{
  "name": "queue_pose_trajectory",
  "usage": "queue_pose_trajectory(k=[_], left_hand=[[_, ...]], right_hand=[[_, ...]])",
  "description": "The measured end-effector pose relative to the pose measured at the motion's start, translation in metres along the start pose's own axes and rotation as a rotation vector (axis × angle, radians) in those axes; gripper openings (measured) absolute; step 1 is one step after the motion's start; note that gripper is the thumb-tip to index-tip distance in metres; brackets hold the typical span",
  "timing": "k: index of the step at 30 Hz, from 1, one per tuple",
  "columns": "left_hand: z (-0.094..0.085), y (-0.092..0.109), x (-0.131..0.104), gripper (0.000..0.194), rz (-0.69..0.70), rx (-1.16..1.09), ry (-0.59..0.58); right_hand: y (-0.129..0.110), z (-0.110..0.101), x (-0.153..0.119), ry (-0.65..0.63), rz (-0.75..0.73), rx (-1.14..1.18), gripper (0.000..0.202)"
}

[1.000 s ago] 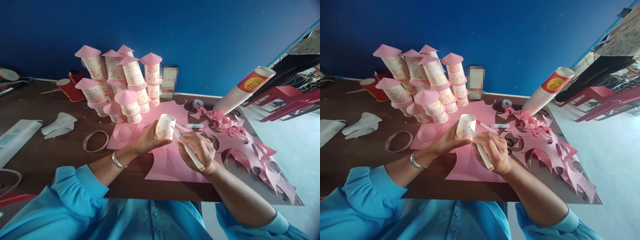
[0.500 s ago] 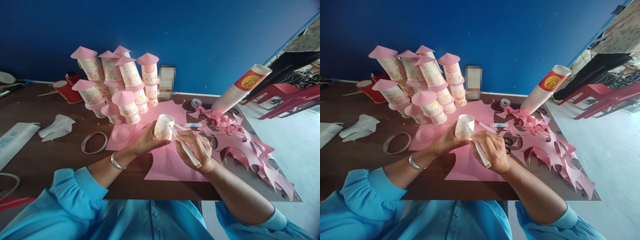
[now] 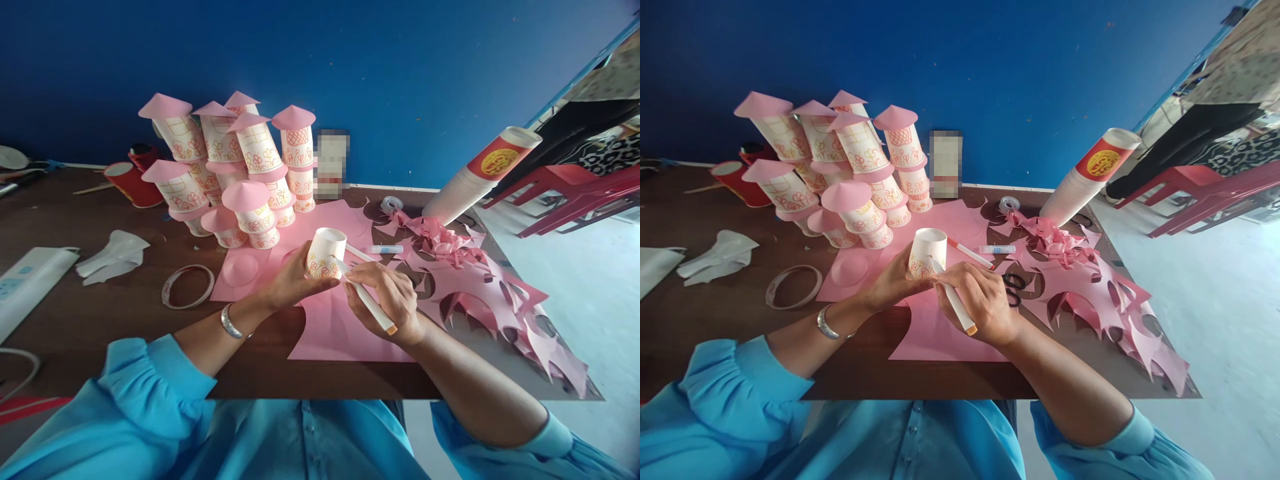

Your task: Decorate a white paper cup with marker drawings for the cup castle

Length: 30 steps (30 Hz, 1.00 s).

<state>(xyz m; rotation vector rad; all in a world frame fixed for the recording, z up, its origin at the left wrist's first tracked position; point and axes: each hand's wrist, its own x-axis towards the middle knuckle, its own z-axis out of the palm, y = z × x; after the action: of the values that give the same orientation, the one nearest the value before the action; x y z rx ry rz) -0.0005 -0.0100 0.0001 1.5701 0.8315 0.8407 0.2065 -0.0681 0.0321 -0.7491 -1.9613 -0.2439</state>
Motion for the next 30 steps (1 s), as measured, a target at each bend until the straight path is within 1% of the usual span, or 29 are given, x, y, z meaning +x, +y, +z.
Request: queue_pose_trajectory(k=[4,7,13,19,26,30], left_hand=[[-0.001,0.000,-0.001,0.080,0.007,0.017,0.014],[-0.001,-0.002,-0.001,0.080,0.004,0.020,0.019],[-0.002,-0.002,0.000,0.073,0.007,-0.009,-0.017],[-0.002,0.002,-0.002,0.075,-0.029,-0.072,-0.072],[-0.002,0.004,-0.002,0.068,-0.028,-0.100,-0.084],[-0.001,0.008,-0.001,0.064,-0.018,-0.137,-0.123]], right_hand=[[-0.001,0.000,0.001,-0.005,-0.003,0.038,0.021],[-0.001,0.000,0.000,0.013,-0.007,0.039,0.019],[0.002,0.000,-0.001,0.080,0.005,0.000,0.017],[0.002,0.000,0.001,0.086,-0.010,0.008,0.019],[0.003,-0.001,0.001,0.075,-0.011,0.026,0.025],[0.002,-0.001,0.002,0.084,-0.024,0.023,0.021]])
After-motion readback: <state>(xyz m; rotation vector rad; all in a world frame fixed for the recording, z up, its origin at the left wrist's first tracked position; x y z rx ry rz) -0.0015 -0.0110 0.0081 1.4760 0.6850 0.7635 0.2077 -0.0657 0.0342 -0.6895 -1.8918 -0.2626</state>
